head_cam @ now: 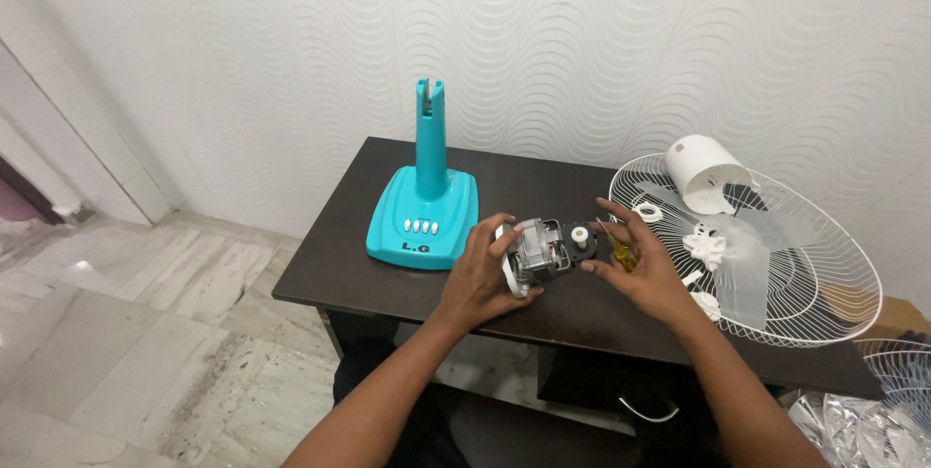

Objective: The person disassembles an electric fan on a table, using a screwdriver to remove screws from the motor housing and separating the fan head, motor, and base components. The person then flips the base and removes additional screws from its underside.

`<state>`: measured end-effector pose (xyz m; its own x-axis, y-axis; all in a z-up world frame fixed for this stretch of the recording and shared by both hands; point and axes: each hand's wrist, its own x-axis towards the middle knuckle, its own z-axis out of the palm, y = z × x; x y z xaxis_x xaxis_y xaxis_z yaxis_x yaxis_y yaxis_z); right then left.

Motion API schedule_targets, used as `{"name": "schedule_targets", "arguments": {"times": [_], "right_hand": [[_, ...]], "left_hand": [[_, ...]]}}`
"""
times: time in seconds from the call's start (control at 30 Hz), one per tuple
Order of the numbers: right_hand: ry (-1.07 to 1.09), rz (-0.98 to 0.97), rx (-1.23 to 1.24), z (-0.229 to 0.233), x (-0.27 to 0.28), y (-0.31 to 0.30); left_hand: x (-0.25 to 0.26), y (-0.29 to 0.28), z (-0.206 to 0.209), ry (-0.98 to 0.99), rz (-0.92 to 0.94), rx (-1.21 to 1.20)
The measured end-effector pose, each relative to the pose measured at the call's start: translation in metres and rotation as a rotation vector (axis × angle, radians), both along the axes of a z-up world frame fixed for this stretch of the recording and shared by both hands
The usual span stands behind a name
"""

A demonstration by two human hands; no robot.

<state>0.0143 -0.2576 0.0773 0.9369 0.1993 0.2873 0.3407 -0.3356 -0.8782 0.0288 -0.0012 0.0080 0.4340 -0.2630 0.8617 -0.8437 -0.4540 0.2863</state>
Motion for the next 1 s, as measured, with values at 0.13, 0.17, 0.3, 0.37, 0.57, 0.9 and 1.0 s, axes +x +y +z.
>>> {"name": "schedule_targets", "arguments": {"times": [0.13, 0.17, 0.3, 0.37, 0.57, 0.9, 1.0], "right_hand": [[-0.240, -0.085, 0.071, -0.011, 0.003, -0.002], [-0.279, -0.099, 0.114, -0.015, 0.005, -0.004], [-0.124, -0.277, 0.194, -0.038, 0.016, -0.014], [-0.040, -0.235, 0.115, -0.054, 0.020, -0.016], [-0.438, -0.283, -0.478, -0.091, 0.015, -0.004], [-0.506, -0.400, -0.601, -0.089, 0.018, 0.007], [-0.432, -0.426, -0.652, -0.087, 0.016, 0.008]], "left_hand": [[0.002, 0.002, -0.003, -0.012, -0.007, -0.069], [0.003, 0.002, -0.002, -0.027, -0.004, -0.094], [0.004, 0.001, -0.003, 0.003, 0.048, -0.212], [0.004, 0.001, -0.002, 0.018, 0.049, -0.292], [0.004, 0.003, 0.001, 0.145, 0.126, -0.385], [0.002, 0.005, 0.006, 0.252, 0.094, -0.468], [0.002, 0.004, 0.006, 0.221, 0.115, -0.428]]}}
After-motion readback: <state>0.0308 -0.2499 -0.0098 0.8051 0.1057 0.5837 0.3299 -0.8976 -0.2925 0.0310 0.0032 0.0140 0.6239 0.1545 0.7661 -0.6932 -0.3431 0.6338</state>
